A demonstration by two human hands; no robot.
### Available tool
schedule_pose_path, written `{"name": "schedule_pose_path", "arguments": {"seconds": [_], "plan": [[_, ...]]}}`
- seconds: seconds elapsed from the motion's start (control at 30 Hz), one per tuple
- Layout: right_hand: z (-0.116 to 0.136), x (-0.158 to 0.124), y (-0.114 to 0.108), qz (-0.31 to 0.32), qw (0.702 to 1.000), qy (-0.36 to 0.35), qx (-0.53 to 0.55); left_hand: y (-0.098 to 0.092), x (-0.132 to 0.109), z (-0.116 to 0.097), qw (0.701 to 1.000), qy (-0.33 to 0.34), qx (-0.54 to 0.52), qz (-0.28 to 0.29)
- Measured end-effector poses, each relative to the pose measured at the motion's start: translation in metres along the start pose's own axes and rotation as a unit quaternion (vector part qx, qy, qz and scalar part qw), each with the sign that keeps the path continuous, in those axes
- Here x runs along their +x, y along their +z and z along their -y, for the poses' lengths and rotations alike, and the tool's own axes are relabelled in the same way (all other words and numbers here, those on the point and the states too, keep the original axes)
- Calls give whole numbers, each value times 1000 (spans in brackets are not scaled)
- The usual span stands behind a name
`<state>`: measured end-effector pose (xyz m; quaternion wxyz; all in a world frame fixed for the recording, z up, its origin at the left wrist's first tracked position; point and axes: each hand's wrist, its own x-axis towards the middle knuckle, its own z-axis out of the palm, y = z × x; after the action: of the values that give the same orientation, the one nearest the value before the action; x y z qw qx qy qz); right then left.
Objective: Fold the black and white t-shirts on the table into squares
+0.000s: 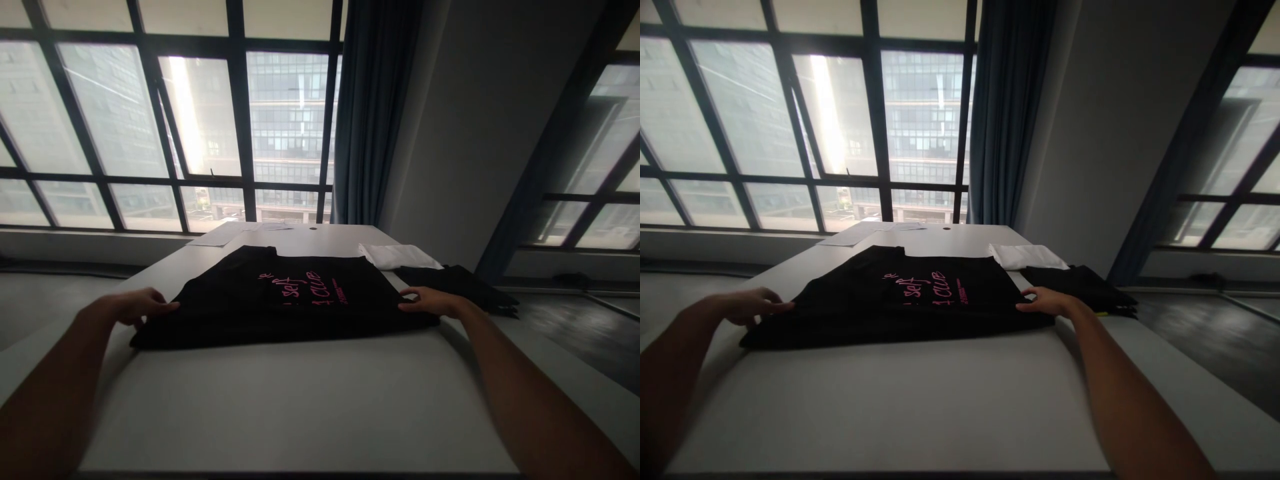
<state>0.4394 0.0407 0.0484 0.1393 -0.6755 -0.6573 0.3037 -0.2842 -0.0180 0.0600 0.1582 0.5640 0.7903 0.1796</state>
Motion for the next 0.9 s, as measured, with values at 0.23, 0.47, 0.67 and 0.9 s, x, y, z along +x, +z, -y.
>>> {"name": "schedule_pose_path", "arguments": {"seconds": [0.23,0.47,0.67,0.9], "plan": [[0,18,12,-26,998,-50,21,49,16,-50,994,73,66,-52],[4,16,10,-54,994,-100,-7,47,25,-50,991,68,12,-117],[13,29,27,-288,941,-179,3,37,19,-37,968,67,-92,-223],[11,39,42,-203,966,-126,-97,64,24,-41,985,92,-94,-109]]}}
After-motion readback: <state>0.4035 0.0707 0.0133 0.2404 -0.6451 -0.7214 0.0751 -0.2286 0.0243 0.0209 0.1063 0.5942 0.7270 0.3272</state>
